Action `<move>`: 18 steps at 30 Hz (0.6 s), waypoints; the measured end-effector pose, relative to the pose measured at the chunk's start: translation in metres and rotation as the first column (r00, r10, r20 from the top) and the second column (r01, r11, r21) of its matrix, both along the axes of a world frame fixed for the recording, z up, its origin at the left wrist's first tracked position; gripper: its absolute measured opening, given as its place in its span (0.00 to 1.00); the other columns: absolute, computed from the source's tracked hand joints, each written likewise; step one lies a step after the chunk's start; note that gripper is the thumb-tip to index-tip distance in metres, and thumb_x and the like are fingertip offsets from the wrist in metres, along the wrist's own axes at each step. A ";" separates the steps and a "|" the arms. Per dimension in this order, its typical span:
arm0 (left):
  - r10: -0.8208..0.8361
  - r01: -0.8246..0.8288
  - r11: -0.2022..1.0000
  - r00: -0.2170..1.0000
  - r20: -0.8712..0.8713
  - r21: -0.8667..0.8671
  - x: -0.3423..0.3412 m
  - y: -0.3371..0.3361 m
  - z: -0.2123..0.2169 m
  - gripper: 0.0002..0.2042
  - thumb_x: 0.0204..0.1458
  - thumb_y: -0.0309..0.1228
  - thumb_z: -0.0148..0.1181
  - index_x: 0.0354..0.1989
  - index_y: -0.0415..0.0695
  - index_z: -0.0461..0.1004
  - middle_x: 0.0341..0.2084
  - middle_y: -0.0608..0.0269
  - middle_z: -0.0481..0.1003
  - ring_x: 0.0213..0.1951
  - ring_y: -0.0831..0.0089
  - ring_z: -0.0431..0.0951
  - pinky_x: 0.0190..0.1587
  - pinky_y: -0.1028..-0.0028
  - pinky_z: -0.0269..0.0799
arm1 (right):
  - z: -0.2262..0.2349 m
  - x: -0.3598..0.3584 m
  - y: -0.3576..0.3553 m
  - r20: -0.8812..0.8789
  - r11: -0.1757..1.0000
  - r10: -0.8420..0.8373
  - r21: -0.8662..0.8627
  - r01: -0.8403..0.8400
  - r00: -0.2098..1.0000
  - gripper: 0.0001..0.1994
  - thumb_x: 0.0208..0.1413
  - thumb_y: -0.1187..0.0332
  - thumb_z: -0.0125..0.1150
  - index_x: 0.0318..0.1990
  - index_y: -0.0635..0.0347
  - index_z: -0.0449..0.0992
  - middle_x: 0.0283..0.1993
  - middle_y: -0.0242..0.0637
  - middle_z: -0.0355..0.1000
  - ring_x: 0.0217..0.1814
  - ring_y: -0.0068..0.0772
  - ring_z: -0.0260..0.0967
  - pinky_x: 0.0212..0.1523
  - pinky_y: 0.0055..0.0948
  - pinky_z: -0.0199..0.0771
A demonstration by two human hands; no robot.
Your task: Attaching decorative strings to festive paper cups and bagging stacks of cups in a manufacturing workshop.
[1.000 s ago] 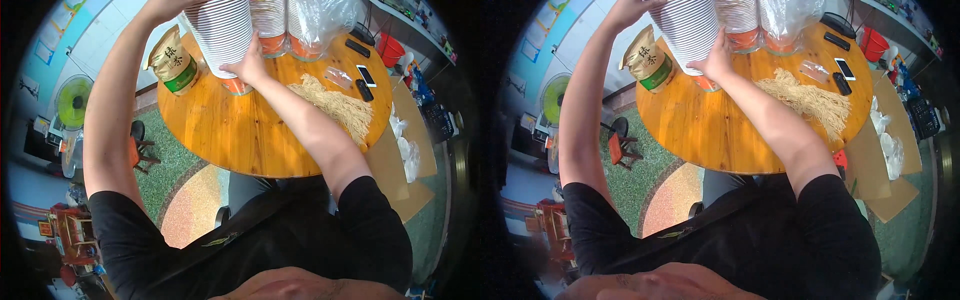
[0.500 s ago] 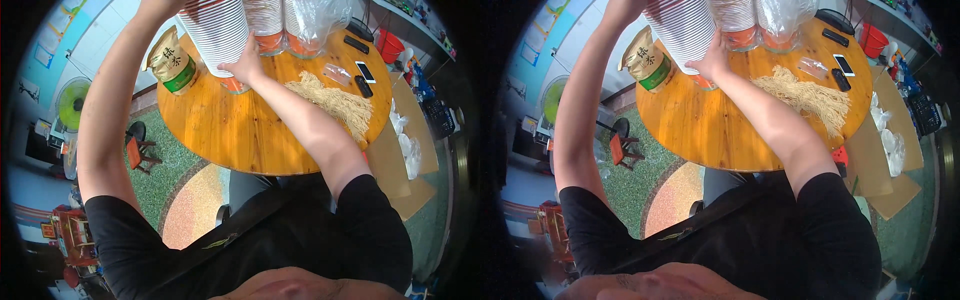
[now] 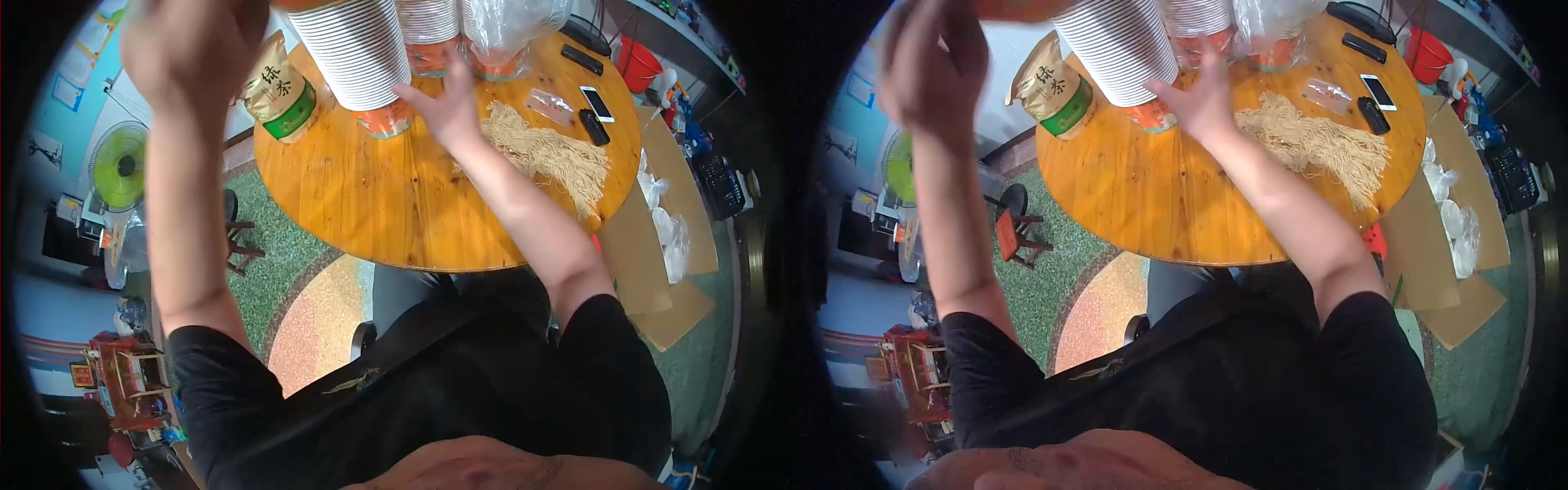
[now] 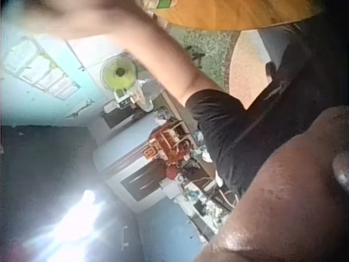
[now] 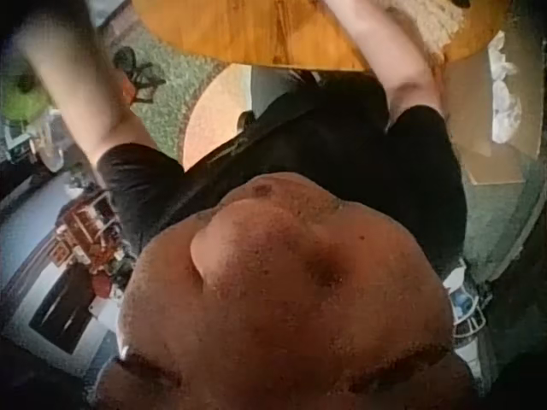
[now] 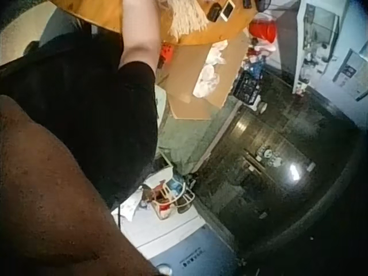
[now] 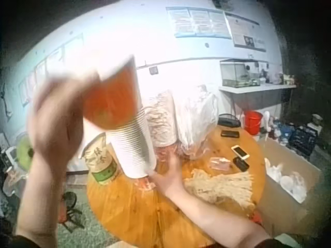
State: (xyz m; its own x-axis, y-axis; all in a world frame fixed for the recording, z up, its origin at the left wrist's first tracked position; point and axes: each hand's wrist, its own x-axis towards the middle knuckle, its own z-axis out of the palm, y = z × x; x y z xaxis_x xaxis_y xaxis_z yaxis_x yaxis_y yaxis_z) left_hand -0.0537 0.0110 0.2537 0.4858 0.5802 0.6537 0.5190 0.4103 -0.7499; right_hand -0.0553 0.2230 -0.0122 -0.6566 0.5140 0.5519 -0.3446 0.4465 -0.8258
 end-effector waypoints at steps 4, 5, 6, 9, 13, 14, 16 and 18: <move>-0.316 0.435 0.864 0.860 0.402 -0.252 0.024 0.011 -0.111 0.15 0.46 0.28 0.66 0.41 0.32 0.85 0.26 0.59 0.81 0.26 0.70 0.80 0.25 0.71 0.75 | -0.029 0.109 0.003 -0.201 0.978 0.194 -0.039 -0.205 0.960 0.71 0.28 0.61 0.92 0.78 0.64 0.43 0.78 0.54 0.52 0.81 0.50 0.50 0.78 0.54 0.52; -0.258 0.494 0.845 0.712 0.653 -0.205 0.039 0.015 -0.146 0.14 0.44 0.27 0.66 0.40 0.34 0.85 0.28 0.58 0.81 0.28 0.70 0.80 0.25 0.72 0.74 | -0.038 0.126 0.001 -0.229 0.953 0.303 0.063 -0.296 0.925 0.76 0.25 0.61 0.93 0.79 0.59 0.36 0.79 0.53 0.49 0.82 0.51 0.47 0.78 0.54 0.52; -0.200 0.396 0.896 0.764 0.613 -0.201 0.054 0.011 -0.178 0.13 0.43 0.27 0.67 0.38 0.35 0.85 0.30 0.59 0.81 0.29 0.70 0.80 0.27 0.73 0.74 | -0.044 0.137 -0.007 -0.201 0.938 0.345 0.035 -0.345 0.917 0.77 0.26 0.62 0.93 0.79 0.58 0.33 0.79 0.51 0.48 0.82 0.50 0.48 0.78 0.52 0.53; -0.303 0.527 0.845 0.613 0.730 -0.092 0.077 0.018 -0.234 0.14 0.45 0.27 0.70 0.41 0.39 0.83 0.31 0.63 0.81 0.30 0.69 0.80 0.32 0.70 0.74 | -0.083 0.154 -0.019 -0.142 0.879 0.437 -0.142 -0.455 0.888 0.76 0.29 0.62 0.92 0.79 0.55 0.31 0.78 0.47 0.48 0.80 0.45 0.51 0.76 0.50 0.57; -0.123 0.417 0.906 0.433 0.893 -0.078 0.093 0.017 -0.258 0.18 0.48 0.35 0.74 0.46 0.42 0.81 0.33 0.63 0.81 0.33 0.62 0.80 0.41 0.62 0.72 | -0.110 0.167 -0.015 0.045 0.883 0.417 -0.256 -0.393 0.908 0.68 0.30 0.59 0.92 0.75 0.63 0.43 0.74 0.44 0.57 0.76 0.38 0.55 0.75 0.42 0.59; -0.112 0.386 0.922 0.367 0.923 -0.042 0.088 0.013 -0.261 0.19 0.46 0.36 0.76 0.45 0.43 0.81 0.33 0.63 0.81 0.34 0.61 0.80 0.43 0.61 0.71 | -0.106 0.171 -0.011 0.132 0.894 0.416 -0.241 -0.378 0.900 0.67 0.31 0.61 0.92 0.75 0.63 0.44 0.73 0.43 0.58 0.76 0.37 0.56 0.74 0.41 0.60; -0.058 0.271 0.962 0.093 0.994 0.030 0.082 0.001 -0.270 0.19 0.42 0.36 0.79 0.43 0.44 0.82 0.30 0.64 0.80 0.36 0.59 0.80 0.49 0.61 0.69 | -0.103 0.174 -0.008 0.073 0.762 0.553 -0.448 -0.468 0.830 0.66 0.30 0.64 0.92 0.75 0.63 0.46 0.72 0.42 0.59 0.76 0.36 0.57 0.73 0.42 0.62; 0.015 0.286 0.958 -0.009 1.000 -0.012 0.079 -0.004 -0.268 0.18 0.43 0.34 0.79 0.41 0.43 0.82 0.29 0.63 0.80 0.36 0.59 0.80 0.49 0.62 0.69 | -0.107 0.171 -0.006 0.052 0.723 0.597 -0.468 -0.508 0.801 0.65 0.31 0.65 0.91 0.75 0.62 0.46 0.72 0.41 0.59 0.76 0.36 0.57 0.74 0.42 0.62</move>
State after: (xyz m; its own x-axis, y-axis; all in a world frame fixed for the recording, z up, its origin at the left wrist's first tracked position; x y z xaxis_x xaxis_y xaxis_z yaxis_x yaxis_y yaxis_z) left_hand 0.0257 0.0073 -0.0143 -0.4646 0.7501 0.4706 0.8313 0.1864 0.5236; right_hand 0.1156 0.2168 -0.1192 -0.9620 0.1719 0.2119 -0.2410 -0.1710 -0.9553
